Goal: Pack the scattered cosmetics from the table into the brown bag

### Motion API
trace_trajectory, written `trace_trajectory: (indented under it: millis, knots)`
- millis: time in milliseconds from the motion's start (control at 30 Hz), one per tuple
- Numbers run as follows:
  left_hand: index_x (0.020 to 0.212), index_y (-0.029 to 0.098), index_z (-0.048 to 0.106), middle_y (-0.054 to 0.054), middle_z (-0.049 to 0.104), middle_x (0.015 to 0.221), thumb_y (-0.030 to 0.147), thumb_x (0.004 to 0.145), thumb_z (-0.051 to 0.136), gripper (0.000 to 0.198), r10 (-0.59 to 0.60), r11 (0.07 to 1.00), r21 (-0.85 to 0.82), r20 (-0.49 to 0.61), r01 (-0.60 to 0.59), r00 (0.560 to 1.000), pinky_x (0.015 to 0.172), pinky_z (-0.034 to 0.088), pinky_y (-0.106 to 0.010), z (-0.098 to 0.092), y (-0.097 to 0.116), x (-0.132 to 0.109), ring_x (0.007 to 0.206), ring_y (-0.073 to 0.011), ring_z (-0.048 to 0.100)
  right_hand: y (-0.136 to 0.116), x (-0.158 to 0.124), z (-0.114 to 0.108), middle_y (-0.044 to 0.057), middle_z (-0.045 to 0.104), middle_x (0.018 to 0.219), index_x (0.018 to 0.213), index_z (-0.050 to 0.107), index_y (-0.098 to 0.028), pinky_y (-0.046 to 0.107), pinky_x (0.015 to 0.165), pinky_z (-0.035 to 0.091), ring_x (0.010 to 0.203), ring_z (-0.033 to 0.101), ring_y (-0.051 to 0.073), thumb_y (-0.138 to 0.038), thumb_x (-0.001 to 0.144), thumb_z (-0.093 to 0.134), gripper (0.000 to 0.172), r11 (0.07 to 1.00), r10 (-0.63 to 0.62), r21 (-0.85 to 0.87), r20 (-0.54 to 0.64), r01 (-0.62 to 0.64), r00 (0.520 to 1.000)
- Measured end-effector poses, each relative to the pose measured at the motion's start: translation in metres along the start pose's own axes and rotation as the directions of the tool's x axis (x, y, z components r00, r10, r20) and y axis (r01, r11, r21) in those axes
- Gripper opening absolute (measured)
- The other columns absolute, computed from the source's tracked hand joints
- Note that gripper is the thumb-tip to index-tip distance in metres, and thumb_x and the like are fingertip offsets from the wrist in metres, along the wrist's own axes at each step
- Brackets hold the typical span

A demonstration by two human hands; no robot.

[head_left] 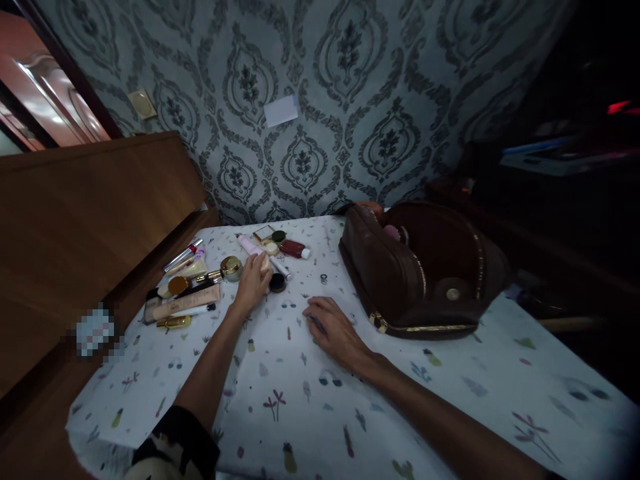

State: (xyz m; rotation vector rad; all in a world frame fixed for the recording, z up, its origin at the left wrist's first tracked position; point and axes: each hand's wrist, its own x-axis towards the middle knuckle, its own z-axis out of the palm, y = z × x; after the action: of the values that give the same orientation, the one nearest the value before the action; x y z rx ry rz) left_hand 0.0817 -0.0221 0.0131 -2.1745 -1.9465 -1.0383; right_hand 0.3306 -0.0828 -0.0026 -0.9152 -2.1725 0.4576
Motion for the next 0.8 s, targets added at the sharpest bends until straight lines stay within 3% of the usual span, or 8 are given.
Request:
trace_trajectory:
  millis: [67,200,333,467,567,667,800]
  knots:
    - [0.142,0.021,0.049,-0.013,0.054,0.131,0.036,0.097,0.050,0.047,-0.033,0.999,0.009,-0.004,0.033,0.999,0.107,0.045,-0.044,-0.002,-0.001,0.001,0.124,-0.0262,0.055,-0.001,0.000,-0.001,0.013,0.067,0.110,0.095,0.069,-0.017,0.046,0.095,0.055,0.111,0.061,0.027,-0.010,0.086,0.051,0.021,1.000,0.002,-0.004,0.005,-0.002,1.000]
    - [0.134,0.020,0.056,-0.013,0.058,0.110,0.048,0.096,0.052,0.048,-0.152,0.986,0.062,-0.046,0.155,0.987,0.091,0.051,-0.048,-0.012,-0.001,0.001,0.105,-0.0317,0.062,-0.003,0.001,-0.003,0.013,0.067,0.109,0.095,0.069,-0.017,0.046,0.094,0.055,0.110,0.061,0.028,-0.010,0.087,0.052,0.020,1.000,0.006,-0.013,0.013,-0.005,1.000]
    - [0.120,0.021,0.059,-0.012,0.062,0.102,0.053,0.100,0.042,0.042,-0.198,0.976,0.075,-0.073,0.204,0.977,0.090,0.049,-0.047,-0.017,0.000,-0.001,0.103,-0.0322,0.062,-0.002,0.001,-0.003,0.013,0.067,0.111,0.096,0.068,-0.017,0.046,0.094,0.055,0.112,0.060,0.028,-0.012,0.088,0.051,0.020,1.000,0.002,-0.011,0.016,-0.002,1.000]
    - [0.128,0.019,0.053,-0.015,0.061,0.122,0.046,0.103,0.034,0.041,-0.132,0.991,0.008,-0.058,0.133,0.990,0.101,0.046,-0.046,-0.016,-0.002,-0.002,0.121,-0.0297,0.057,0.002,0.000,0.000,0.012,0.067,0.109,0.095,0.068,-0.019,0.047,0.093,0.055,0.110,0.061,0.027,-0.012,0.087,0.051,0.020,1.000,-0.008,0.005,0.015,0.008,1.000]
    - [0.140,0.021,0.046,-0.012,0.053,0.140,0.039,0.102,0.041,0.043,-0.022,0.998,-0.061,-0.001,0.022,1.000,0.110,0.041,-0.041,-0.014,-0.004,-0.002,0.132,-0.0246,0.050,0.003,0.000,0.001,0.012,0.066,0.111,0.096,0.068,-0.019,0.047,0.093,0.055,0.111,0.060,0.027,-0.012,0.087,0.050,0.021,1.000,-0.009,0.004,0.012,0.009,1.000]
    - [0.141,0.022,0.047,-0.011,0.055,0.133,0.036,0.096,0.053,0.048,0.013,0.995,-0.097,0.028,-0.010,1.000,0.110,0.042,-0.039,-0.013,-0.007,-0.001,0.127,-0.0242,0.054,0.003,0.000,0.001,0.014,0.066,0.112,0.096,0.068,-0.017,0.048,0.095,0.054,0.112,0.060,0.028,-0.012,0.088,0.049,0.021,1.000,0.003,0.001,0.025,-0.003,1.000]
    - [0.133,0.021,0.055,-0.009,0.059,0.114,0.037,0.091,0.060,0.045,-0.035,0.994,-0.105,0.007,0.035,0.999,0.101,0.047,-0.041,-0.013,-0.011,0.000,0.111,-0.0255,0.060,0.002,0.000,0.000,0.014,0.066,0.113,0.097,0.068,-0.017,0.048,0.096,0.053,0.114,0.059,0.028,-0.012,0.088,0.049,0.022,1.000,0.008,0.009,0.043,-0.008,0.999]
